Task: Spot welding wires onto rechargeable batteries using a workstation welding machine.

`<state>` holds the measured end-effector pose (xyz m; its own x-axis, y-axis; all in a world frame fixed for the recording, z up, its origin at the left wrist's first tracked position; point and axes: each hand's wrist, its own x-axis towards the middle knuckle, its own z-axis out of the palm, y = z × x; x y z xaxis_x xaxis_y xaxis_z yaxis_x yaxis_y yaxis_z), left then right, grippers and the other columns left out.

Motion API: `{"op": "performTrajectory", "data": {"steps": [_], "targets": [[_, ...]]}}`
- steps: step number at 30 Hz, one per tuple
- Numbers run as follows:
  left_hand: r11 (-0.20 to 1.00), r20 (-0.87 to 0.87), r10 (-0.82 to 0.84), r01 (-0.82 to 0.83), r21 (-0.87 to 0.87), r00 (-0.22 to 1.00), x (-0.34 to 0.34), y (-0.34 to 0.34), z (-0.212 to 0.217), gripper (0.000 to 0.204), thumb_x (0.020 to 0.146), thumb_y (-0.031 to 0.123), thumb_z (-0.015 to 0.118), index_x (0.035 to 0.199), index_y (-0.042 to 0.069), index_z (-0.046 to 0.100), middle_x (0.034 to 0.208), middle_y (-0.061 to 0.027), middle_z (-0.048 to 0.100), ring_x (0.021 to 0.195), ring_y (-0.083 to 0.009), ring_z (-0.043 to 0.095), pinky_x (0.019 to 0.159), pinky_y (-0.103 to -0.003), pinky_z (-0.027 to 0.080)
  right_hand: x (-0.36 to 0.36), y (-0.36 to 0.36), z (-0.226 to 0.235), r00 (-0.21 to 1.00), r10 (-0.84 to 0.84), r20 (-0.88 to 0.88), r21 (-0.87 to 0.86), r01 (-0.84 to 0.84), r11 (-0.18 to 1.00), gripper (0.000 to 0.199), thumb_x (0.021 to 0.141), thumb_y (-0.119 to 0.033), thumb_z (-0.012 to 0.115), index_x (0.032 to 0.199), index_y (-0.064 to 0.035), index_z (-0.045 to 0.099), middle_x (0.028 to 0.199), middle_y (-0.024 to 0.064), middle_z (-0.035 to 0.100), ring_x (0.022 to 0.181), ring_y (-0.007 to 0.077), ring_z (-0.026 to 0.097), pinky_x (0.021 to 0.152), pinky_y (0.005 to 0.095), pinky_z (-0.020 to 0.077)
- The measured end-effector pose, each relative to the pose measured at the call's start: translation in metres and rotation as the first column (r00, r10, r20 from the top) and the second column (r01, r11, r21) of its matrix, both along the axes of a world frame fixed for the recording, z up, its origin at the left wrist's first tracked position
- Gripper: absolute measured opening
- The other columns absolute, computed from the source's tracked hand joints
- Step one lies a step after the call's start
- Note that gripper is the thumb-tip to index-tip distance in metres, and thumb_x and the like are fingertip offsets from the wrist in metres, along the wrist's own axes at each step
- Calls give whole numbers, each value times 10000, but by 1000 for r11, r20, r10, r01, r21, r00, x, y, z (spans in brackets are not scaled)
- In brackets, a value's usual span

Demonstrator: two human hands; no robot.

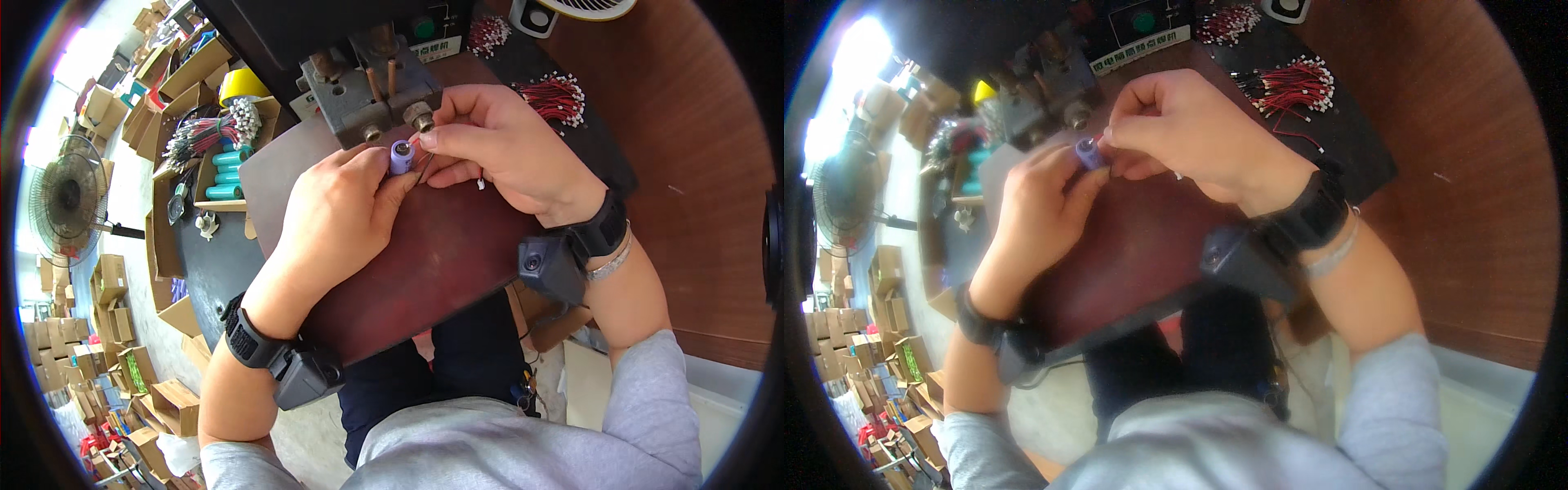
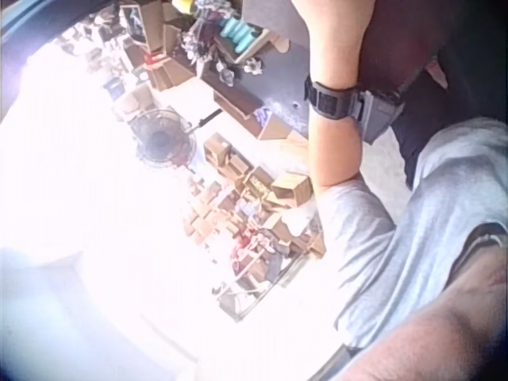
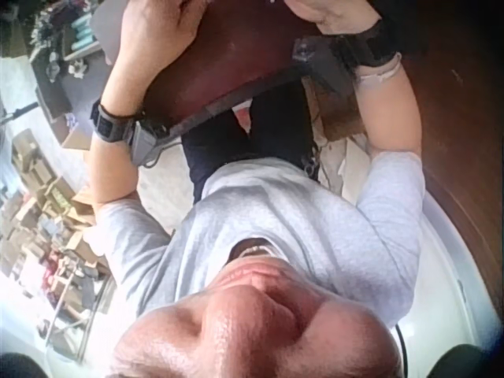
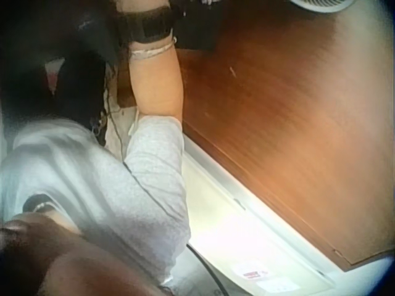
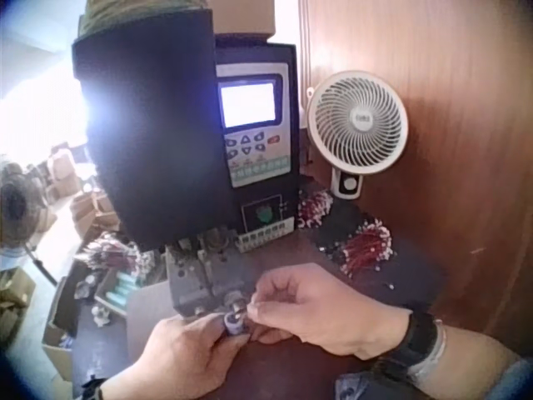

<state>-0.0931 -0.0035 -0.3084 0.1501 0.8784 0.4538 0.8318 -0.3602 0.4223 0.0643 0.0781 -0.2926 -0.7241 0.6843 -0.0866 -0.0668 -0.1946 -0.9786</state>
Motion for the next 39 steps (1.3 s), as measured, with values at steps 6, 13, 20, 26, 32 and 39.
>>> {"op": "performTrajectory", "data": {"steps": [6, 13, 20, 26, 32, 39], "targets": [[999, 54, 37, -35, -36, 998, -1, -1, 4, 153, 744, 148, 573, 833, 24, 585, 689, -145, 573, 656, -328, 546, 579, -384, 436, -1, -4, 3, 1000, -8, -21, -13, 7, 1000, 118, 770, -94, 571, 811, 16, 574, 752, 75, 590, 685, 142, 595, 617, 227, 477], [982, 95, 107, -90, -167, 990, 0, -2, 5, 170, 738, 159, 580, 838, 23, 595, 688, -169, 570, 652, -337, 553, 591, -382, 438, -1, -5, 2, 1000, -25, -19, 69, 26, 997, 126, 774, -98, 567, 816, 21, 578, 760, 74, 592, 684, 140, 595, 609, 224, 469], [989, 48, 87, -81, -125, 995, 0, -2, 8, 172, 741, 166, 582, 806, 7, 586, 691, -178, 562, 670, -344, 550, 590, -385, 434, -1, -3, 2, 1000, 3, 1, 131, -3, 991, 121, 775, -93, 560, 817, 20, 579, 764, 72, 590, 677, 138, 590, 610, 223, 467], [991, 65, 86, -79, -107, 994, 0, -1, 5, 171, 745, 159, 584, 743, -5, 535, 714, -171, 553, 669, -352, 543, 575, -382, 429, -1, -1, -2, 999, 7, -33, 100, -4, 995, 106, 776, -98, 567, 792, 6, 565, 753, 63, 581, 688, 138, 596, 612, 230, 469], [986, 113, 54, -35, -161, 992, 2, -8, 8, 243, 717, 181, 632, 851, -13, 573, 683, -141, 553, 596, -274, 551, 544, -326, 432, 8, -7, 1, 999, 5, -31, 88, -3, 996, 98, 776, -90, 569, 799, 5, 554, 758, 63, 584, 696, 133, 597, 611, 226, 467], [978, 313, -11, 76, -195, 950, 2, -6, 4, 249, 754, 137, 625, 944, -18, 581, 731, -29, 585, 664, -77, 529, 619, -206, 430, 129, -49, 23, 978, -194, 74, 414, 147, 898, 101, 810, -108, 551, 808, -8, 540, 790, 68, 601, 709, 123, 590, 624, 225, 475]]}}
